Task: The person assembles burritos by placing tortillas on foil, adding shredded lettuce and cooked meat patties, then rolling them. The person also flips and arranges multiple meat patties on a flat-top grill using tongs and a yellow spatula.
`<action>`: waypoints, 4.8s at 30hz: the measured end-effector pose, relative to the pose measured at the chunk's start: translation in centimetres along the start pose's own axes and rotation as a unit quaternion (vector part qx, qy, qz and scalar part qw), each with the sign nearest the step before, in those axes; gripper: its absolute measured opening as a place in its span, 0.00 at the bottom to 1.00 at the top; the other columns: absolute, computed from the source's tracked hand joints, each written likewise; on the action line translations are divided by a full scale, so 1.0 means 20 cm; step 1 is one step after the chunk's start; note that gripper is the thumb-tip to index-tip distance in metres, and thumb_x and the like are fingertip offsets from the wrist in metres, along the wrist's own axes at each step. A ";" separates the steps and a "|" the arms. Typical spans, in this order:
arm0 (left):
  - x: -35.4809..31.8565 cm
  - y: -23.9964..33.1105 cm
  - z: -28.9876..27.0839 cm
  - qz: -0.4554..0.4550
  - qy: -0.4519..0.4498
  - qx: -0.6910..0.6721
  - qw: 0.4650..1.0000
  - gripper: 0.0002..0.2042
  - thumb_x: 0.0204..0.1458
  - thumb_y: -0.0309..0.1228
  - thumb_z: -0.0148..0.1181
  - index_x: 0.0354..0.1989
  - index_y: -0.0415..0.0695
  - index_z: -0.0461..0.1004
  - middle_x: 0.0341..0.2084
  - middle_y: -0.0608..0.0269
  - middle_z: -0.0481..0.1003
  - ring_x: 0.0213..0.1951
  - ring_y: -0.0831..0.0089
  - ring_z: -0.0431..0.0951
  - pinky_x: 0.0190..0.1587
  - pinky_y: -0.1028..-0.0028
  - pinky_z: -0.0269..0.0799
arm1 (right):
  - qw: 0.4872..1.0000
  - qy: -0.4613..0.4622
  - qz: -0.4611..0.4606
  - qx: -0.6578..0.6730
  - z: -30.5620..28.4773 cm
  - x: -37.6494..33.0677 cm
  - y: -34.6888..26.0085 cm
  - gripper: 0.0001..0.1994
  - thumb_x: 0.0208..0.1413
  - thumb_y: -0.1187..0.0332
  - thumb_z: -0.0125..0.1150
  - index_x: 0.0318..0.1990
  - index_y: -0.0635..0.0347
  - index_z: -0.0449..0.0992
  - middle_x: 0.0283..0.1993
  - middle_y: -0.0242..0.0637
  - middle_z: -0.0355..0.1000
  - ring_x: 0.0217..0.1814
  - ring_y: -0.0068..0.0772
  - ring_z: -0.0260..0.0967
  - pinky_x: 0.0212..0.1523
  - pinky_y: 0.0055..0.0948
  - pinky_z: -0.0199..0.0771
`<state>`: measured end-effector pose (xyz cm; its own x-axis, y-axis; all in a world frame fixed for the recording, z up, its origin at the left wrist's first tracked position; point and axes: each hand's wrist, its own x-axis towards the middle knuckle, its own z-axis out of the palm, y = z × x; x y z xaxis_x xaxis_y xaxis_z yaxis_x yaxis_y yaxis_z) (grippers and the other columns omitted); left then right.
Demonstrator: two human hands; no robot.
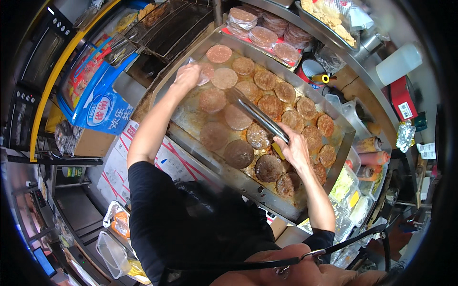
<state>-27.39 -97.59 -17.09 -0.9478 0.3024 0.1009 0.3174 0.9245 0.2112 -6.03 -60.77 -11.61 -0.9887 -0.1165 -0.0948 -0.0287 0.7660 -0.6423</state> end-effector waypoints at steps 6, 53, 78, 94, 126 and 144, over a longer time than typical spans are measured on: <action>-0.17 -0.11 -0.11 -0.100 -0.017 -0.033 0.994 0.02 0.47 0.26 0.61 0.29 0.42 0.77 0.30 0.51 0.79 0.36 0.58 0.80 0.40 0.63 0.75 | 0.996 -0.030 -0.078 -0.020 0.14 0.26 -0.18 0.20 0.53 0.66 0.63 0.56 0.51 0.74 0.38 0.45 0.79 0.36 0.49 0.78 0.39 0.46 0.78; -1.29 0.30 0.06 -0.220 0.334 -0.504 0.765 0.03 0.55 0.19 0.61 0.35 0.39 0.74 0.25 0.74 0.73 0.26 0.91 0.68 0.29 0.89 0.63 | 0.935 -0.194 0.192 0.226 -0.18 0.79 0.14 0.06 0.59 0.66 0.60 0.39 0.55 0.74 0.20 0.24 0.69 0.13 0.12 0.55 0.11 0.17 0.46; -2.56 0.52 1.24 -0.753 0.316 -0.295 0.496 0.16 0.56 0.41 0.55 0.39 0.39 0.79 0.28 0.54 0.80 0.30 0.64 0.80 0.35 0.65 0.73 | 0.987 -0.060 -0.138 0.052 -0.22 -0.29 -0.03 0.27 0.53 0.66 0.66 0.61 0.60 0.70 0.48 0.44 0.77 0.47 0.31 0.74 0.51 0.31 0.71; -1.70 0.91 0.61 -0.311 0.383 -0.463 0.736 0.08 0.62 0.28 0.53 0.47 0.38 0.72 0.33 0.67 0.74 0.33 0.77 0.76 0.37 0.78 0.74 | 0.980 0.033 0.020 0.194 -0.38 -1.36 0.62 0.28 0.50 0.74 0.68 0.60 0.66 0.68 0.47 0.48 0.77 0.47 0.32 0.76 0.50 0.28 0.72; 1.16 0.22 0.12 -0.269 0.255 -0.581 0.725 0.06 0.53 0.31 0.65 0.29 0.43 0.77 0.19 0.70 0.76 0.17 0.83 0.71 0.18 0.81 0.60 | 0.931 0.127 0.225 0.259 0.00 -1.01 0.20 0.29 0.45 0.78 0.68 0.58 0.70 0.69 0.46 0.48 0.77 0.48 0.33 0.74 0.51 0.29 0.72; 1.20 0.24 -0.16 -0.189 0.267 -0.685 0.651 0.05 0.55 0.28 0.59 0.29 0.42 0.75 0.22 0.68 0.75 0.22 0.80 0.73 0.24 0.80 0.68 | 0.952 0.143 0.181 0.200 0.00 -0.93 0.12 0.29 0.44 0.79 0.68 0.58 0.67 0.70 0.47 0.51 0.77 0.48 0.39 0.76 0.50 0.30 0.73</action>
<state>-48.61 -86.66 -10.53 -0.9366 -0.3485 0.0355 0.1388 -0.2762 0.9510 12.34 -56.76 -11.42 -0.9243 0.3302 -0.1916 0.3245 0.4152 -0.8499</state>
